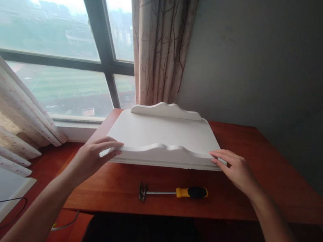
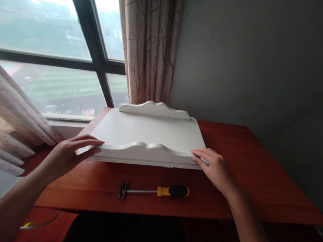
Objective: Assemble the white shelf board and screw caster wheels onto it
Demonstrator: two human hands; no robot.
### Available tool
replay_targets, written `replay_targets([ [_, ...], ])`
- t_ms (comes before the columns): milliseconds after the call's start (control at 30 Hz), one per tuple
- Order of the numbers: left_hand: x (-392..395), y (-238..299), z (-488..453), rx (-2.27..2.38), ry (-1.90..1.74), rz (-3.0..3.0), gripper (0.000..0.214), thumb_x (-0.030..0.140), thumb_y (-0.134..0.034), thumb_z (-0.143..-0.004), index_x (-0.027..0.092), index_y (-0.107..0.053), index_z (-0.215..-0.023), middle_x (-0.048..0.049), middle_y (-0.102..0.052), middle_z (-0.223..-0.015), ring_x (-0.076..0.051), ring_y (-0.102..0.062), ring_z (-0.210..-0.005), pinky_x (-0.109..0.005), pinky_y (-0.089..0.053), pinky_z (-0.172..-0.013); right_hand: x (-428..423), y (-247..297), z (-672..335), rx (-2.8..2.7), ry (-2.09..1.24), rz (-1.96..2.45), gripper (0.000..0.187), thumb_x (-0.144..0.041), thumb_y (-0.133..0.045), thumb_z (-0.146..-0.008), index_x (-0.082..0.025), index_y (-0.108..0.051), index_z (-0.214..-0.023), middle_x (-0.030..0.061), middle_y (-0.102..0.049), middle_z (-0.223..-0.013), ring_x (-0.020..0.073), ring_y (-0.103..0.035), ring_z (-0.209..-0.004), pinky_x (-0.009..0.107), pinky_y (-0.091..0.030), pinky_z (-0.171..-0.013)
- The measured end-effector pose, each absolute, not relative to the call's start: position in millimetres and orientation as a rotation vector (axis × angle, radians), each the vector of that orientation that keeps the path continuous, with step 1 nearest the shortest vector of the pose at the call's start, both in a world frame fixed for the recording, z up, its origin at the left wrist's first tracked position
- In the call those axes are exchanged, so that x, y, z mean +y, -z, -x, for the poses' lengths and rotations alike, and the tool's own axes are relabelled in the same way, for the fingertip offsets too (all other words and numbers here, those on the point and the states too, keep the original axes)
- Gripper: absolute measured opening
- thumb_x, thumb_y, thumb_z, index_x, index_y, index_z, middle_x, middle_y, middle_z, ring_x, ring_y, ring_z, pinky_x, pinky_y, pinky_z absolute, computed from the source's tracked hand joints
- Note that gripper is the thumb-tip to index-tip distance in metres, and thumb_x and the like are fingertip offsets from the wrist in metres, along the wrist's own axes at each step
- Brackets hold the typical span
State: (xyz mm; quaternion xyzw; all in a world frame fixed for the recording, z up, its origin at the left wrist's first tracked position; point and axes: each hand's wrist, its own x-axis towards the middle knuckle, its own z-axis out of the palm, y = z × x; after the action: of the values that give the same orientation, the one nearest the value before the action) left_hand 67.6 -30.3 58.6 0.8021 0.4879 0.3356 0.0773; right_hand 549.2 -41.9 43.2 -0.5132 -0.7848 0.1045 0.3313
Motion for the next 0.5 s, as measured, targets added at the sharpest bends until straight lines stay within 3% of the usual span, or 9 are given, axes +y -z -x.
replay_targets([
  [333, -34, -52, -71, 1.549, -1.043, -2.273, 0.043, 0.062, -0.063, -0.09, 0.025, -0.078, -0.104, -0.0068, -0.076, -0.104, -0.023, -0.071, -0.092, -0.032, -0.053, -0.086, -45, -32, -542, -1.947, -0.238, 1.331, 0.03, -0.046, -0.058, -0.099, -0.029, -0.079, -0.111, 0.0062, -0.077, -0.111, 0.0267, -0.071, -0.103, 0.043, -0.057, -0.093],
  [500, -35, -47, -72, 1.509, -1.084, -2.27, 0.038, 0.056, -0.063, -0.092, 0.023, -0.077, -0.105, -0.0061, -0.074, -0.101, -0.021, -0.07, -0.09, -0.029, -0.054, -0.084, -52, -11, -537, -1.828, -0.144, 1.303, 0.029, -0.041, -0.056, -0.1, -0.029, -0.077, -0.116, 0.0073, -0.075, -0.113, 0.0264, -0.069, -0.104, 0.043, -0.056, -0.094],
])
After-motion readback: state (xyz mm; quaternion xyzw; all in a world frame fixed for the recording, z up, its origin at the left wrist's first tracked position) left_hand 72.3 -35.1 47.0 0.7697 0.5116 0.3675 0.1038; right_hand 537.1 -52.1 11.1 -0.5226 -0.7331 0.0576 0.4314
